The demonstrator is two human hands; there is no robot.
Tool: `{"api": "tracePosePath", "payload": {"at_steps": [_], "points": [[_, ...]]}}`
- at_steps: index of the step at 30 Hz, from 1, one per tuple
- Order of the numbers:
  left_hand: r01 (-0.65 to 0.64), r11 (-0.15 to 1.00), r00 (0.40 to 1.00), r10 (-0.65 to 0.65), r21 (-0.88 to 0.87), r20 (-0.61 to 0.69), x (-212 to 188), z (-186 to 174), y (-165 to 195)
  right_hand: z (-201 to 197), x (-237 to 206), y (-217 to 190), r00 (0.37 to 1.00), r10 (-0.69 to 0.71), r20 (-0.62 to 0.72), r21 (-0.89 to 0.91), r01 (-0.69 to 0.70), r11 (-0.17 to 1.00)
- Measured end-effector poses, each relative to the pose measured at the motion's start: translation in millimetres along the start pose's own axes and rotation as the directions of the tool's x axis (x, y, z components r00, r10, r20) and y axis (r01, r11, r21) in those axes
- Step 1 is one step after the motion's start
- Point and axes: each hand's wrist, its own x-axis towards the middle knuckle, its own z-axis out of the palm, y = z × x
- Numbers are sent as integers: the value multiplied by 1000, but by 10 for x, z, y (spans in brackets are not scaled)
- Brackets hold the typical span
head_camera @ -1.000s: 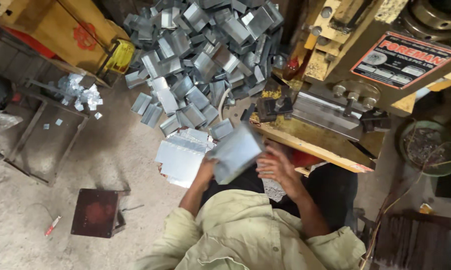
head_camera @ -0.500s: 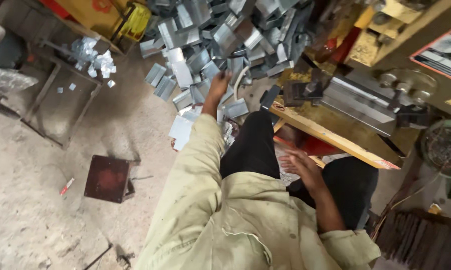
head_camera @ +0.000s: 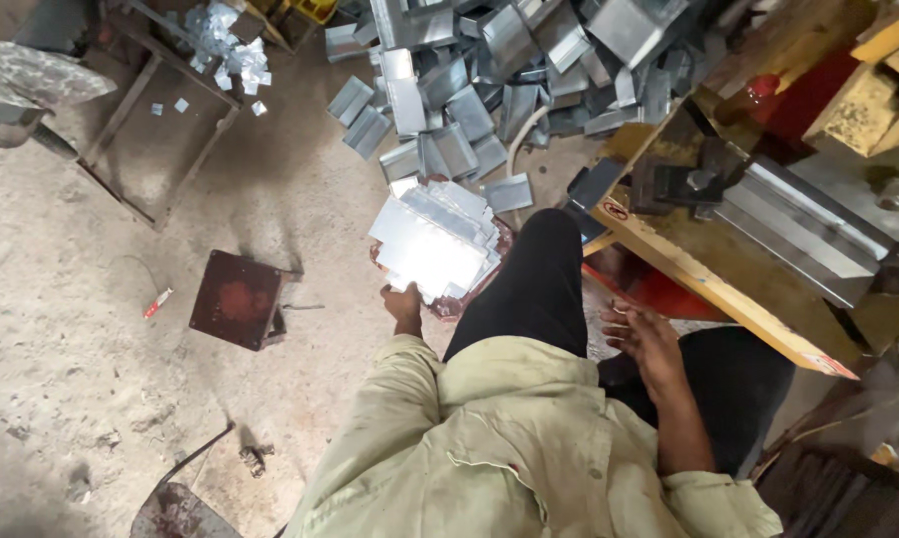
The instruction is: The person picks up metal sheets, places them individually into a bending machine, and operates the machine to form the metal parts.
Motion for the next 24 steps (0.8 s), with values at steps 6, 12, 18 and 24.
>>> {"api": "tracePosePath", "payload": {"at_steps": [6, 12, 18, 24], "points": [[-105, 994, 987, 109, 39, -116, 293, 75, 145, 18, -45, -43, 998, 13, -53, -45, -15, 999], [64, 995, 985, -51, 75, -163, 430, 63, 340, -41, -75, -22, 997, 20, -79, -6, -21, 1000], [-105, 877, 985, 157, -470, 72, 384, 280, 636, 21, -105, -38, 998, -17, -61, 17, 18, 1000], [-452, 892, 886, 449, -1, 114, 219, 624, 823, 68, -99, -21, 999, -23, -49, 39, 25, 999]]}}
